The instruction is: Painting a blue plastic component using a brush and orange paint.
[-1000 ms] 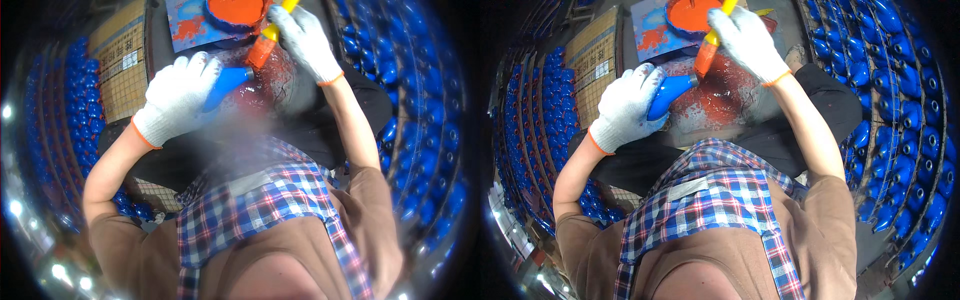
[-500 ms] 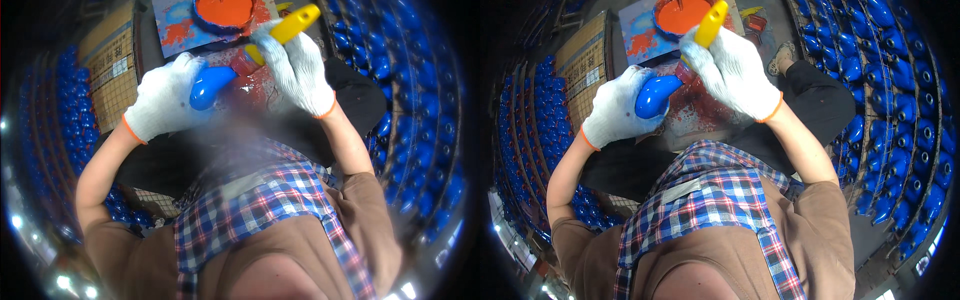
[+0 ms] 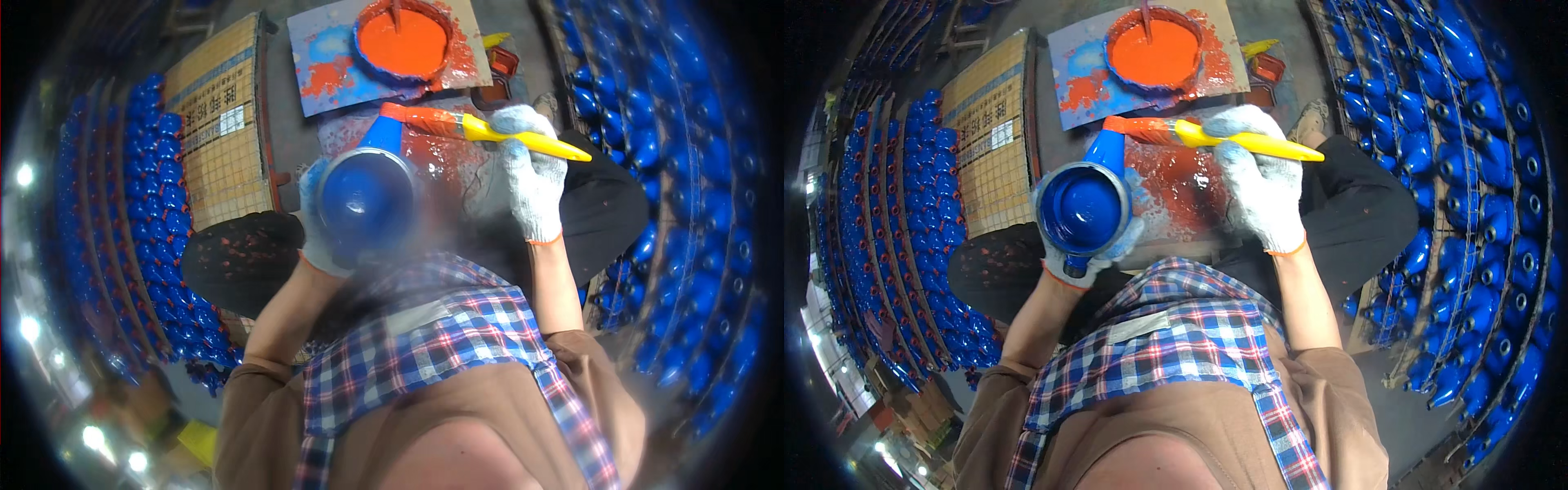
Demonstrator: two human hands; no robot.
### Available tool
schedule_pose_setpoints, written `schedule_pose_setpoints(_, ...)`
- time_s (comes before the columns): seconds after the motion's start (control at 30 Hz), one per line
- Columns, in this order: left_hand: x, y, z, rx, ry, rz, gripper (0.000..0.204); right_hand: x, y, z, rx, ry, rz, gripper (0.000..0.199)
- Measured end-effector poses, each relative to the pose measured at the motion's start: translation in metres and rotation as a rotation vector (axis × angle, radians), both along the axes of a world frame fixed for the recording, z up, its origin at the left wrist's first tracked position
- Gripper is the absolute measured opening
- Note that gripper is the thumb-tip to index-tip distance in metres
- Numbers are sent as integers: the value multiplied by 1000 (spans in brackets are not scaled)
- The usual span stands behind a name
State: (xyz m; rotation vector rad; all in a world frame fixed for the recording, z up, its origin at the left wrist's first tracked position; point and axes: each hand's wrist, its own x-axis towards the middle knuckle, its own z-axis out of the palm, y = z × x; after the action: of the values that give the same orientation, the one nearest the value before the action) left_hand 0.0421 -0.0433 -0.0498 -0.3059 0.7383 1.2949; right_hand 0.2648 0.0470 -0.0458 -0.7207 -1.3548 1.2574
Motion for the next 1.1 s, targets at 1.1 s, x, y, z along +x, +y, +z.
schedule_pose_setpoints(1.1, -21, 36, 82, 1044, 2737, -1100, 62, -27, 40, 56, 696, -704, 24, 24)
